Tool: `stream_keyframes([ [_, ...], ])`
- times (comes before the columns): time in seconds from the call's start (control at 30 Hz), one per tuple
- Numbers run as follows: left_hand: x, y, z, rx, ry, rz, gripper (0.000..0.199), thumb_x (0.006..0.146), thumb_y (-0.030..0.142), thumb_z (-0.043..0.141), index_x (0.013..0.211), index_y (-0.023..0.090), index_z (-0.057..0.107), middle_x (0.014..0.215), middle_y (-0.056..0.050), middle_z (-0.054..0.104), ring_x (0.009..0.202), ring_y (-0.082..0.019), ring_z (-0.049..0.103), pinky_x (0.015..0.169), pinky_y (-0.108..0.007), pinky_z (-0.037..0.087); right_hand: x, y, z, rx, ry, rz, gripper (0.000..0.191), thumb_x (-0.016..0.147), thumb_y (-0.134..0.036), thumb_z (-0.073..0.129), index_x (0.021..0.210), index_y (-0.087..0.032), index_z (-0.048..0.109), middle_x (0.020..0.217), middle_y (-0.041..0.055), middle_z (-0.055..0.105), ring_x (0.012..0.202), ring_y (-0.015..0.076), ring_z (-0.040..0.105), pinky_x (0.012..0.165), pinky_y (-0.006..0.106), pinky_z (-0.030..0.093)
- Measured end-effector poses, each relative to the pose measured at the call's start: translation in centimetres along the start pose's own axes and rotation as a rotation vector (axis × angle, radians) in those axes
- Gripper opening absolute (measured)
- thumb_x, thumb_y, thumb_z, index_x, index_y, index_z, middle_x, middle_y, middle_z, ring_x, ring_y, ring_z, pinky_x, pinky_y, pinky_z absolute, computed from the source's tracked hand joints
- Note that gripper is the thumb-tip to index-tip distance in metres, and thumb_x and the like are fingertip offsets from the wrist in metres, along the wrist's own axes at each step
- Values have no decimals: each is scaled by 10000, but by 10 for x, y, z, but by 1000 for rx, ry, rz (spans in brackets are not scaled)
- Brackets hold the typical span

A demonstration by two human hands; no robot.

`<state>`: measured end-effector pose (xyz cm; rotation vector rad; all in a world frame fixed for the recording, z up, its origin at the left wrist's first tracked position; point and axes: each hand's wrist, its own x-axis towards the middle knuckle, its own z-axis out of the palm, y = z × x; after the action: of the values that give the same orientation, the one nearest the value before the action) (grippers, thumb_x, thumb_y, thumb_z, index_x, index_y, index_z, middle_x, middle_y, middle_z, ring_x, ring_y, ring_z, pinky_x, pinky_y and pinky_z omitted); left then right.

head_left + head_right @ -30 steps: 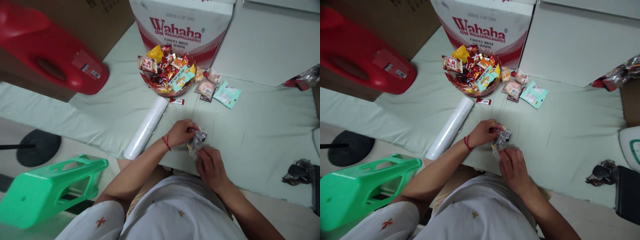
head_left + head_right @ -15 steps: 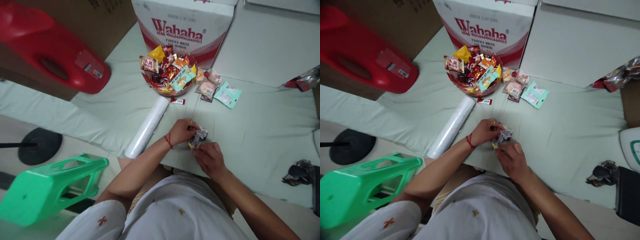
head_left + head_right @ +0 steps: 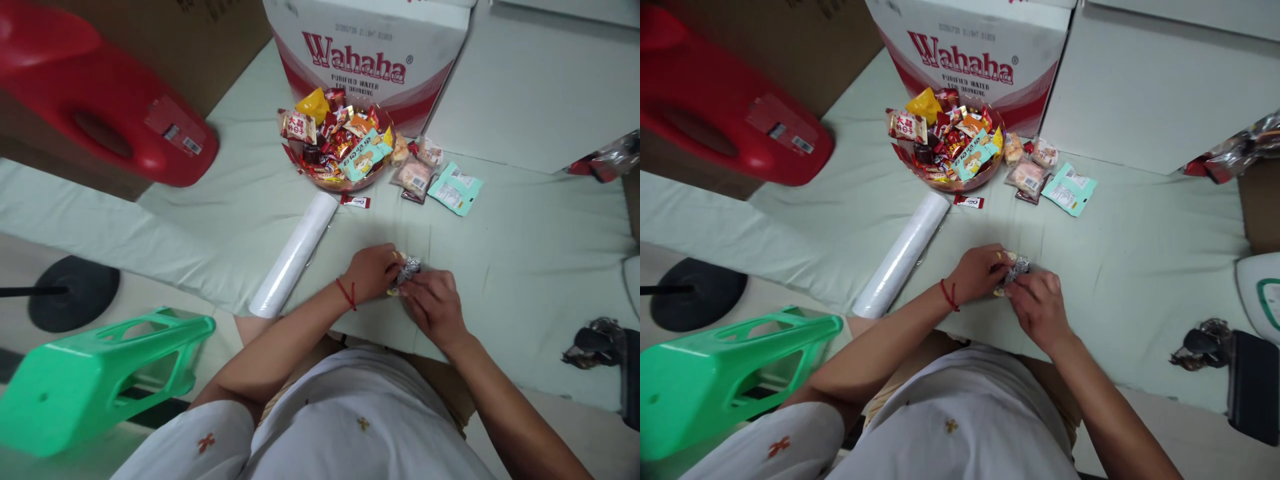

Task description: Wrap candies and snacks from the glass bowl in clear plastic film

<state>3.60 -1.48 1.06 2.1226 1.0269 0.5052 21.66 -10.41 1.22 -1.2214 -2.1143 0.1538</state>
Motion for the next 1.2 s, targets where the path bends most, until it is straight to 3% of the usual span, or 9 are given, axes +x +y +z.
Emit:
stream_keyframes([
  [0.1, -3, -5, 2, -43, 21, 92, 229, 955, 187, 536, 960, 160, 763, 874, -45, 692, 810, -166, 660, 729, -267, 495, 13, 8, 0, 116, -77, 100, 138, 961, -154, 646, 1044, -248, 705, 881, 41, 690, 841, 206, 532, 772, 377, 456],
  [0.27, -11, -12, 1, -144, 69, 199, 244, 915, 200, 535, 1038, 173, 744, 893, -54, 661, 793, -161, 636, 723, -265, 504, 17, 10, 4, 275, -63, 276, 41, 958, -214, 684, 940, -248, 696, 795, 13, 662, 795, 193, 521, 747, 352, 439],
  [0.47, -17, -17, -1, -195, 29, 205, 321, 913, 434, 690, 1091, 176, 760, 963, -81, 661, 877, -200, 650, 833, -321, 536, 15, 9, 12, 307, -16, 419, 90, 911, -207, 717, 853, -246, 660, 719, -15, 531, 770, 187, 485, 712, 323, 398],
  [0.63, -16, -23, 1, -322, 41, 167, 225, 909, 306, 720, 1086, 189, 796, 962, -70, 694, 874, -178, 680, 828, -290, 540, 17, 10, 15, 322, -3, 497, 144, 894, -189, 707, 805, -233, 603, 705, -34, 468, 743, 164, 476, 690, 301, 386],
  [0.8, -13, -21, 7, -337, 104, 56, 153, 833, 184, 769, 974, 202, 827, 899, -32, 708, 779, -136, 687, 744, -239, 525, 10, 11, 8, 434, 62, 589, 29, 946, -252, 669, 960, -252, 695, 807, -15, 522, 724, 141, 506, 670, 293, 429],
  [0.9, -13, -18, 10, -341, 150, 10, 130, 807, 148, 761, 904, 203, 825, 873, -17, 715, 761, -122, 689, 716, -223, 522, 6, 11, 8, 409, 102, 554, 126, 927, -277, 710, 1051, -268, 734, 935, 24, 573, 759, 147, 536, 655, 300, 458],
  [1.0, -14, -14, 12, -307, 156, -13, 122, 816, 137, 726, 876, 199, 811, 866, -17, 718, 766, -124, 690, 713, -223, 530, 6, 12, 12, 257, 101, 428, 144, 939, -234, 684, 1054, -283, 755, 922, 40, 574, 821, 179, 557, 695, 337, 482],
  [1.1, -19, -10, 11, -154, 156, 50, 119, 876, 165, 677, 887, 199, 791, 860, -35, 719, 814, -156, 682, 766, -267, 544, 5, 13, 15, 75, 102, 264, 228, 949, -166, 632, 1087, -304, 750, 935, 54, 604, 883, 210, 547, 770, 391, 491],
  [1.2, -27, -7, 10, 64, 133, 162, 172, 947, 196, 609, 988, 191, 776, 891, -75, 712, 867, -202, 651, 796, -329, 537, -3, 12, 13, 19, 55, 173, 455, 944, -88, 557, 1321, -322, 660, 1093, 83, 618, 953, 224, 546, 805, 400, 504],
])
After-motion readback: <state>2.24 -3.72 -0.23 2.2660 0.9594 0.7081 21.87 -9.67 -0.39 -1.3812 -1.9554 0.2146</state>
